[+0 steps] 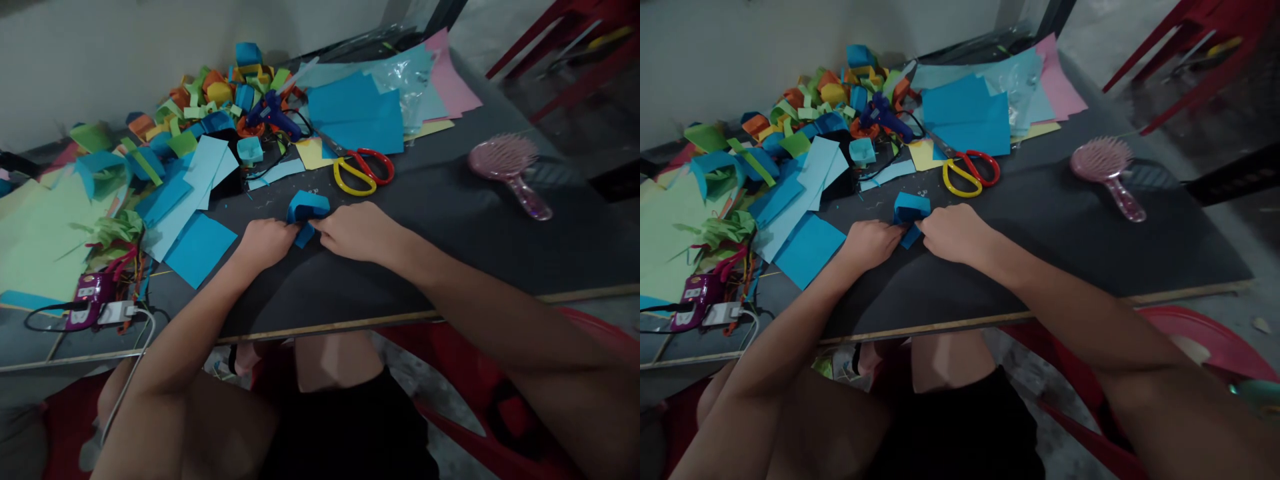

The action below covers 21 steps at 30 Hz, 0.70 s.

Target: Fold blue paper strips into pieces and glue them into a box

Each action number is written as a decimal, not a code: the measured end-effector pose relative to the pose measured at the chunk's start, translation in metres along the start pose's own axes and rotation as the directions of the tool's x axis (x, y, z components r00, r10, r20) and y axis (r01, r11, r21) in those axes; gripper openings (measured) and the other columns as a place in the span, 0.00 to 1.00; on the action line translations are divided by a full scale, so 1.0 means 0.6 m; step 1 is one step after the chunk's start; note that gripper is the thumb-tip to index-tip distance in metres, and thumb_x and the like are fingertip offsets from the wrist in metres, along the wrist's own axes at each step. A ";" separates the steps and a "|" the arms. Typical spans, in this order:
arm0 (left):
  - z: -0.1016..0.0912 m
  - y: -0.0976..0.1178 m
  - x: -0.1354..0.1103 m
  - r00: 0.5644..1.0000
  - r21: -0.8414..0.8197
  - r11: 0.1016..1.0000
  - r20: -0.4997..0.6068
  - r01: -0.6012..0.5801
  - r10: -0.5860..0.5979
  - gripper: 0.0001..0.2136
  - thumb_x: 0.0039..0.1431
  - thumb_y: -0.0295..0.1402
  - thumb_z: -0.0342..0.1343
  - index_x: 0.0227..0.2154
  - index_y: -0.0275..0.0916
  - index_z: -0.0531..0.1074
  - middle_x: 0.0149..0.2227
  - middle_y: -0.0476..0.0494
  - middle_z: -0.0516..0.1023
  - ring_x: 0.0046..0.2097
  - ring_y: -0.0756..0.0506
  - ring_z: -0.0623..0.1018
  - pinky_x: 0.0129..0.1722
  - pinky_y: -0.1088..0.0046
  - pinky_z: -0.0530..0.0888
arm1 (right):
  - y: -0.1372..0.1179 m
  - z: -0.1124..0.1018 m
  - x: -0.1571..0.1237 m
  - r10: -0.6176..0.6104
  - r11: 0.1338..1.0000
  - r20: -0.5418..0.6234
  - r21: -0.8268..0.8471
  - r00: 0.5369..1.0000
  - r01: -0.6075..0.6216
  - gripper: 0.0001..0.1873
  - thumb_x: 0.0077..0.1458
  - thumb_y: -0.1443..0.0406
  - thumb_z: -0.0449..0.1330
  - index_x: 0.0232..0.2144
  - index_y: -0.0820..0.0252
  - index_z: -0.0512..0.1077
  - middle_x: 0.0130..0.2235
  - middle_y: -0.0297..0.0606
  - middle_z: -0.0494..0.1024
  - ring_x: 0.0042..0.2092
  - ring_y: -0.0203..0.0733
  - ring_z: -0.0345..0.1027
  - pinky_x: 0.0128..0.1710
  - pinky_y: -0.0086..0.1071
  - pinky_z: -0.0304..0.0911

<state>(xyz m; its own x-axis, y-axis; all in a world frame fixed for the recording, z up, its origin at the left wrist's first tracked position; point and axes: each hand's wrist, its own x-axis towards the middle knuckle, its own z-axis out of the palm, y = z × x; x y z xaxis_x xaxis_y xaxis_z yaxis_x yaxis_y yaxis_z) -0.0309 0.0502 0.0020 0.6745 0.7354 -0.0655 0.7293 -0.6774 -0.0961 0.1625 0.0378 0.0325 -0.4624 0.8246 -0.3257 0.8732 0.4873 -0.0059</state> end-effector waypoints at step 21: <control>-0.033 -0.027 -0.010 0.988 0.274 0.961 -0.139 -0.027 0.067 0.14 0.62 0.21 0.45 0.40 0.35 0.76 0.26 0.40 0.74 0.33 0.43 0.76 0.28 0.71 0.63 | -0.013 0.002 0.017 -0.024 1.000 -0.065 0.016 0.998 0.025 0.19 0.61 0.65 0.48 0.46 0.65 0.75 0.35 0.53 0.79 0.39 0.53 0.74 0.31 0.34 0.56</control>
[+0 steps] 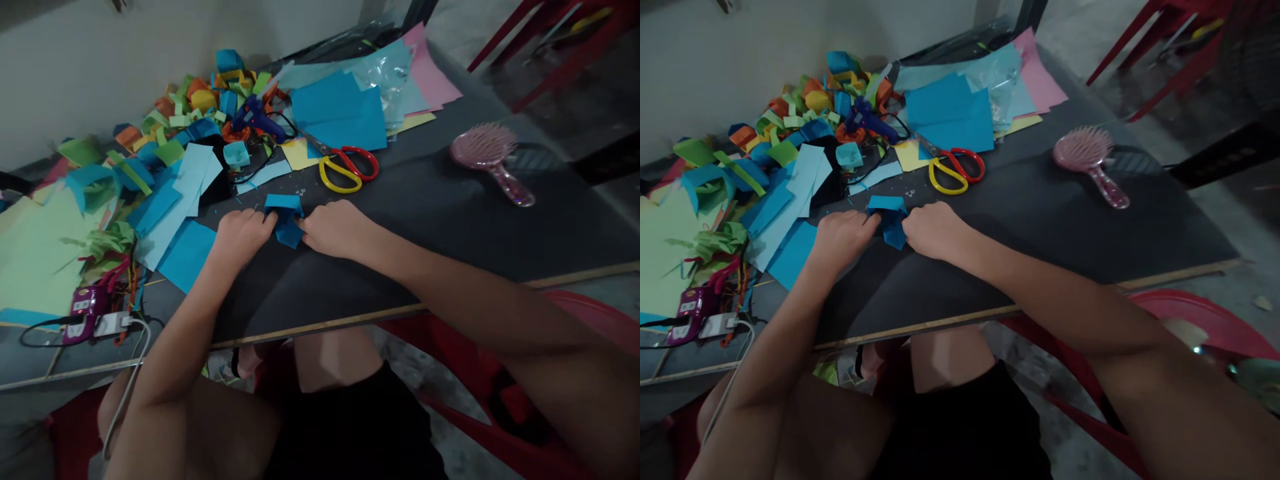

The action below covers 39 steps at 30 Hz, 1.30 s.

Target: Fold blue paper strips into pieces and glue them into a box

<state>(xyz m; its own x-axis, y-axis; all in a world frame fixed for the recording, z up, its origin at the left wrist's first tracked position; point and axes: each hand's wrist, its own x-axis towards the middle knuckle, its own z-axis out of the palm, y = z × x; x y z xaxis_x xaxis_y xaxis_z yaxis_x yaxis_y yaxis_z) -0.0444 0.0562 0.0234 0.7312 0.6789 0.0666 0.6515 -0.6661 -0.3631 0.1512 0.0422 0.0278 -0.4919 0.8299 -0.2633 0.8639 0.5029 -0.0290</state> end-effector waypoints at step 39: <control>0.010 0.023 -0.004 0.988 -0.109 0.992 0.145 0.070 -0.054 0.13 0.61 0.21 0.46 0.38 0.33 0.77 0.23 0.39 0.77 0.28 0.43 0.77 0.25 0.72 0.62 | -0.004 0.005 -0.001 -0.003 1.000 0.025 -0.022 1.000 0.003 0.23 0.62 0.65 0.45 0.55 0.59 0.71 0.40 0.49 0.80 0.39 0.52 0.75 0.29 0.35 0.57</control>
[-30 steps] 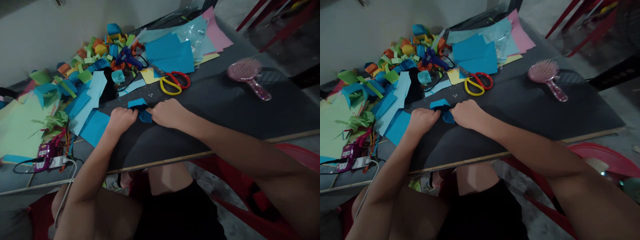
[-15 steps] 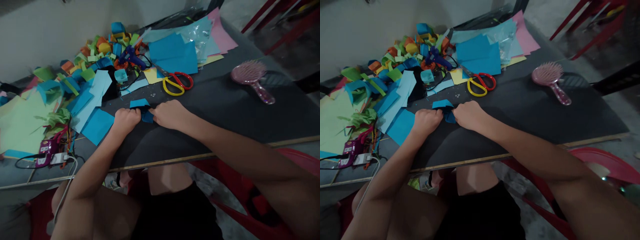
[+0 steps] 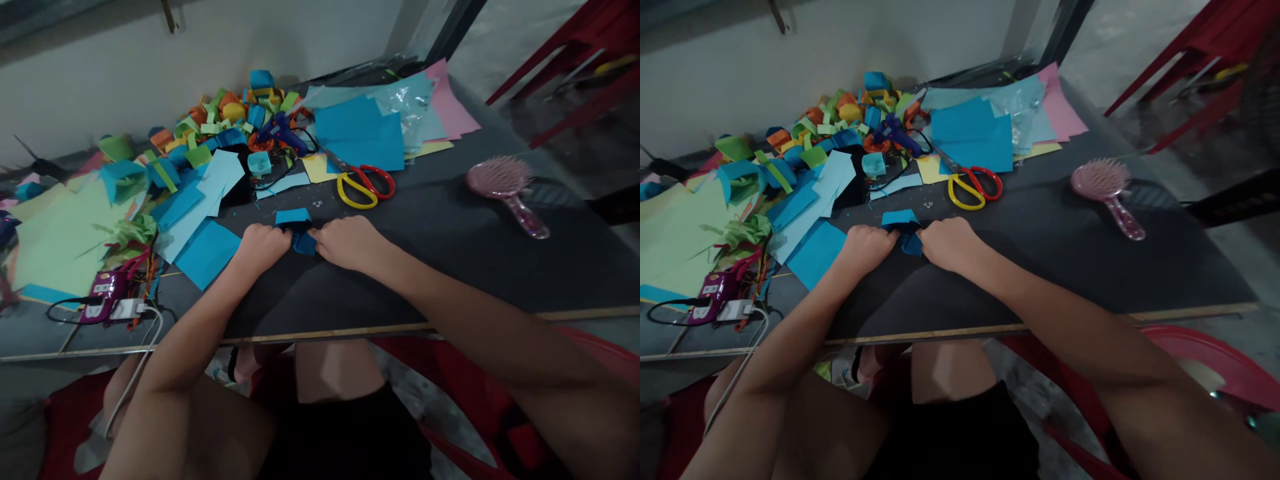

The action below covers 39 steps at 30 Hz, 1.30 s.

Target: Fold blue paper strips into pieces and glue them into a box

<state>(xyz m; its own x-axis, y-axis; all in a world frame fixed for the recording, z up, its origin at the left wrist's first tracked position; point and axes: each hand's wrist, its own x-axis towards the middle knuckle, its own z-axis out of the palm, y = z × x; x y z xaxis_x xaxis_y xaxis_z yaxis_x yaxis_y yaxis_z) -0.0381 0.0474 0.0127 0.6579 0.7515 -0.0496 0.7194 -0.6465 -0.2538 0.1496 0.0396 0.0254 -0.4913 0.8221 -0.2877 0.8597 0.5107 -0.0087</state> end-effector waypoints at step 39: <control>0.014 -0.022 0.013 0.917 0.071 0.943 -0.220 -0.326 0.333 0.19 0.66 0.22 0.39 0.28 0.32 0.76 0.17 0.43 0.72 0.22 0.49 0.70 0.24 0.71 0.55 | 0.000 0.009 0.003 0.010 1.000 -0.037 -0.008 0.999 -0.011 0.22 0.63 0.64 0.47 0.55 0.59 0.71 0.40 0.49 0.80 0.37 0.50 0.75 0.27 0.33 0.54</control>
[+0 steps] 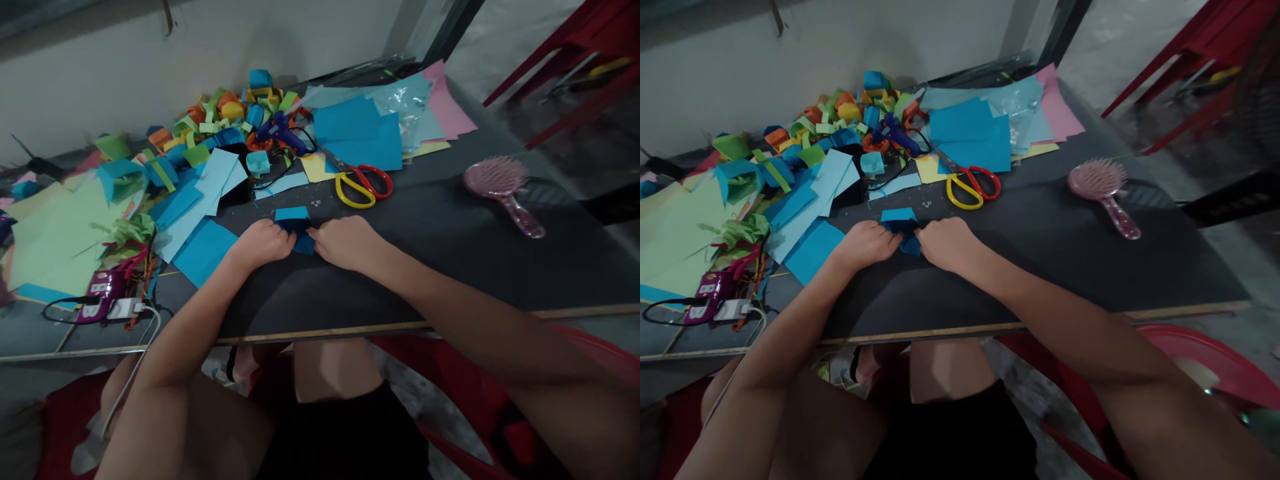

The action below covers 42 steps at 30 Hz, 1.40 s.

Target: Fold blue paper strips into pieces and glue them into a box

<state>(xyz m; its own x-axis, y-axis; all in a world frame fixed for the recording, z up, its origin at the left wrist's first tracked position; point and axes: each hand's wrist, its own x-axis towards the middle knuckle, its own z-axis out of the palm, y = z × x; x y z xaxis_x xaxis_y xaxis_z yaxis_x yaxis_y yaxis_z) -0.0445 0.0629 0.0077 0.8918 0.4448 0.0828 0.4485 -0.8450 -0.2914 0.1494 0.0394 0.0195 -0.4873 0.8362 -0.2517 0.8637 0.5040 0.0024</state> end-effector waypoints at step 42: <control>-0.062 0.064 0.010 0.779 -0.018 0.926 0.548 0.377 -0.306 0.26 0.64 0.21 0.42 0.65 0.29 0.57 0.28 0.34 0.79 0.36 0.38 0.81 0.28 0.69 0.66 | 0.037 -0.011 0.002 -0.071 0.995 -0.024 0.076 0.997 0.072 0.18 0.56 0.66 0.50 0.38 0.56 0.79 0.34 0.44 0.80 0.33 0.42 0.70 0.30 0.31 0.51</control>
<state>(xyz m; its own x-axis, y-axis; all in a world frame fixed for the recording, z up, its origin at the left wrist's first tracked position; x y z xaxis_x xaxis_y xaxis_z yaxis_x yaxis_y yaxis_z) -0.0197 0.0220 0.0324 0.5244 0.7678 -0.3682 0.7523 -0.6203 -0.2219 0.1669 0.0532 0.0258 -0.5500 0.8034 -0.2282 0.8335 0.5453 -0.0890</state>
